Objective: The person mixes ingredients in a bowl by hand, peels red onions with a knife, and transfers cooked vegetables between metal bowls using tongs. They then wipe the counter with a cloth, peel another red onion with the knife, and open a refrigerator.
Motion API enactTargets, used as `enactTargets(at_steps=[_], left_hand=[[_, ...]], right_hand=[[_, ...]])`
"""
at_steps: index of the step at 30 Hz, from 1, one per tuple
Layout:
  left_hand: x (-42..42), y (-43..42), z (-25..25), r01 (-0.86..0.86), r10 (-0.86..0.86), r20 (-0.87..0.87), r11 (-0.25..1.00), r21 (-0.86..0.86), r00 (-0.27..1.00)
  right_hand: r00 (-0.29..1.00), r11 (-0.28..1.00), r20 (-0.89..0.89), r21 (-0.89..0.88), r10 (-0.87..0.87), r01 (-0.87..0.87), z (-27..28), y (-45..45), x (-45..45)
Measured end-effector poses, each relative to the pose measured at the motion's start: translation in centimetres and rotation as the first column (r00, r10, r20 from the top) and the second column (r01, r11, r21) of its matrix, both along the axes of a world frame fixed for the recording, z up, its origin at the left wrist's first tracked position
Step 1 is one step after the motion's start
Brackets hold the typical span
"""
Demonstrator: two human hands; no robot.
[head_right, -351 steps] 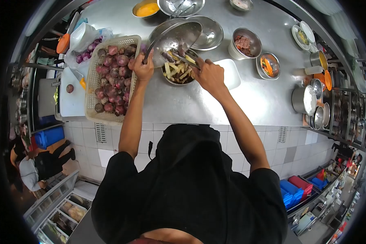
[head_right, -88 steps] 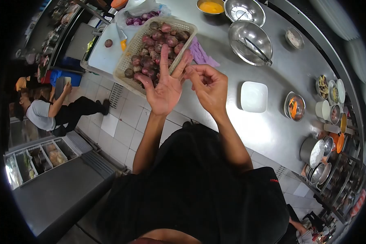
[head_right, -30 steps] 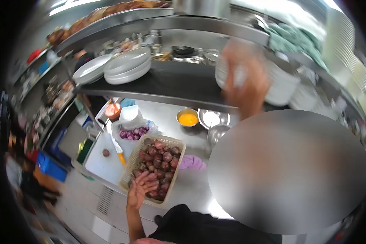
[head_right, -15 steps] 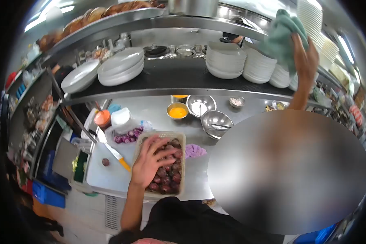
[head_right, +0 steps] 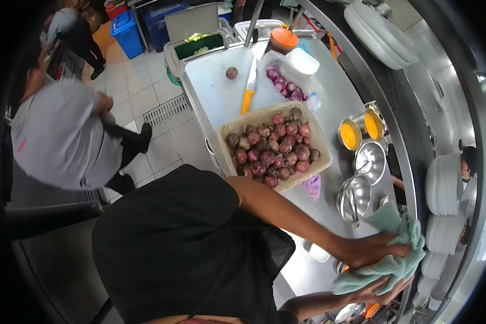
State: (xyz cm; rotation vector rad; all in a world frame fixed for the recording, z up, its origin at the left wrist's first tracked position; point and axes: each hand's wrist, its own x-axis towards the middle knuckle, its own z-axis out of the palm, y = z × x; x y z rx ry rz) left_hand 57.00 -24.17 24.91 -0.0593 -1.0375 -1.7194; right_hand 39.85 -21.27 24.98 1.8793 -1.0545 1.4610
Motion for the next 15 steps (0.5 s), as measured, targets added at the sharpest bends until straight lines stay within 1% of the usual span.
enactTargets(at_steps=[1,2,3,4,5,6,7,8,9,10,11,13,14,15], left_hand=[[0.4,-0.1,0.5,-0.082,0.085,0.042,0.994,-0.069,0.996],[0.7,-0.6,0.7,-0.161,0.173,0.081,0.977,-0.143,0.981],[0.9,-1.7,1.1,-0.256,0.269,0.019,0.933,-0.253,0.963],[1.8,-2.8,1.0,-0.141,0.156,0.021,0.939,-0.314,0.988],[3.4,-3.0,1.0,-0.156,0.166,0.003,0.929,-0.335,0.986],[5.0,-3.1,0.6,-0.195,0.217,0.02,0.912,-0.36,0.976],[6.7,-3.5,-0.6,-0.254,0.296,0.045,0.88,-0.401,0.954],[10.4,-1.7,-0.4,-0.184,0.251,0.201,0.936,-0.3,0.947],[11.8,-2.1,-2.1,-0.218,0.259,0.143,0.943,-0.252,0.955],[14.2,-1.6,-3.0,-0.295,0.33,0.221,0.939,-0.176,0.918],[17.1,-0.9,-3.9,-0.376,0.39,0.305,0.92,-0.106,0.869],[22.5,-0.9,-6.9,-0.658,0.598,0.492,0.75,-0.065,0.633],[25.1,-1.0,-8.5,-0.772,0.676,0.541,0.631,-0.074,0.5],[28.0,-1.2,-10.5,-0.856,0.699,0.618,0.511,-0.078,0.361]], right_hand=[[0.999,0.996,-0.037,-0.084,0.006,-0.009,1.1,-0.9,-1.2],[0.995,0.989,-0.101,-0.147,-0.02,0.005,3.4,-2.0,-2.3],[0.981,0.974,-0.173,-0.22,-0.088,0.048,6.1,-3.0,-3.5],[0.942,0.936,-0.255,-0.329,-0.218,0.128,9.8,-4.1,-4.7],[0.842,0.836,-0.325,-0.496,-0.43,0.235,14.1,-5.3,-5.7],[0.611,0.558,-0.275,-0.757,-0.743,0.339,18.9,-6.4,-6.2],[0.317,0.093,0.011,-0.946,-0.948,0.311,23.3,-7.2,-6.5],[0.174,-0.157,0.197,-0.963,-0.965,0.22,26.9,-7.7,-7.3],[0.362,-0.031,0.119,-0.971,-0.925,0.238,28.8,-8.0,-2.5],[0.204,-0.08,0.147,-0.949,-0.968,0.306,31.0,-9.8,-5.8],[0.189,-0.02,0.093,-0.933,-0.978,0.359,32.6,-10.3,-7.1],[0.229,0.139,-0.028,-0.865,-0.973,0.483,32.7,-10.4,-9.2],[0.26,0.211,-0.079,-0.82,-0.962,0.531,32.3,-10.6,-10.3],[0.299,0.279,-0.118,-0.765,-0.947,0.58,31.2,-10.8,-11.2]])
